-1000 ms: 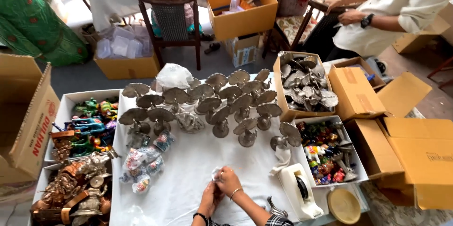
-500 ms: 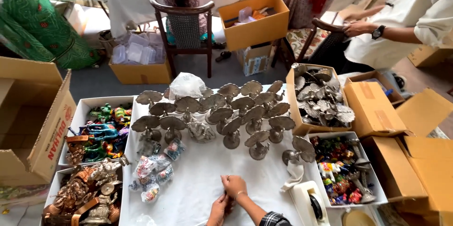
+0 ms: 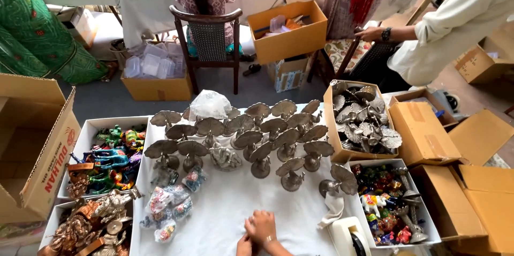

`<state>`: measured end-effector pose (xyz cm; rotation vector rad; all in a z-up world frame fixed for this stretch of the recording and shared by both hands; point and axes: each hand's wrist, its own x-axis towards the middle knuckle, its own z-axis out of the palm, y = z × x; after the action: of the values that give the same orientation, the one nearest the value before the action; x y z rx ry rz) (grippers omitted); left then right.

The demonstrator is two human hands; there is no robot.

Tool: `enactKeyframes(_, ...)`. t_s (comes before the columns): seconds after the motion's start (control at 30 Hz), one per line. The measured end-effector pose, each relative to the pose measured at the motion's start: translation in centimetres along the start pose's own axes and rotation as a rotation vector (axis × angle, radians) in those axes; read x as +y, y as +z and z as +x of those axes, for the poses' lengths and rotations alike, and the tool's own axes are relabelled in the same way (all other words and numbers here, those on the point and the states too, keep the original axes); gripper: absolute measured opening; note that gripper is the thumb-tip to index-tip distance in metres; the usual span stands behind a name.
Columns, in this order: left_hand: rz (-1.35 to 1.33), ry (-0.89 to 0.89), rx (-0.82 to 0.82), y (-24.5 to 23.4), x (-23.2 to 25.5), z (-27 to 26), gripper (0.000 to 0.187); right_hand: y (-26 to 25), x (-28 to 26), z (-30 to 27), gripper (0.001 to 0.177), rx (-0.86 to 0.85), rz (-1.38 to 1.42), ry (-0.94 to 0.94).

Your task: Wrapping small decorative figurines in protective paper and placing them into boxes for shipping.

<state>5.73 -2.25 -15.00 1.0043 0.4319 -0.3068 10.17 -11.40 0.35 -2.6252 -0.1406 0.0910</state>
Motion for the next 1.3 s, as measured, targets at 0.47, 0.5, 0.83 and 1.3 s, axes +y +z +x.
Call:
enactKeyframes(0.47,-0.233,-0.185,-0.003,0.6,0.8,-1.7,0.031,-1.8,1.4,-3.3,0.03,-0.13,0.06,-0.129)
enactKeyframes(0.5,-0.122,-0.146,-0.057,0.7,0.8,-1.3,0.033,-2.2,1.4,-3.7,0.03,-0.094,0.051,-0.141)
enactKeyframes(0.83,-0.142,-0.172,0.029,0.4,0.9,-2.3,0.033,0.6,1.9,-1.8,0.029,-0.084,-0.104,-0.26)
enactKeyframes(1.3,-0.682,-0.081,0.004,2.6,6.0,1.4,0.055,-0.9,-0.7,-3.0,0.043,0.028,0.415,-0.258)
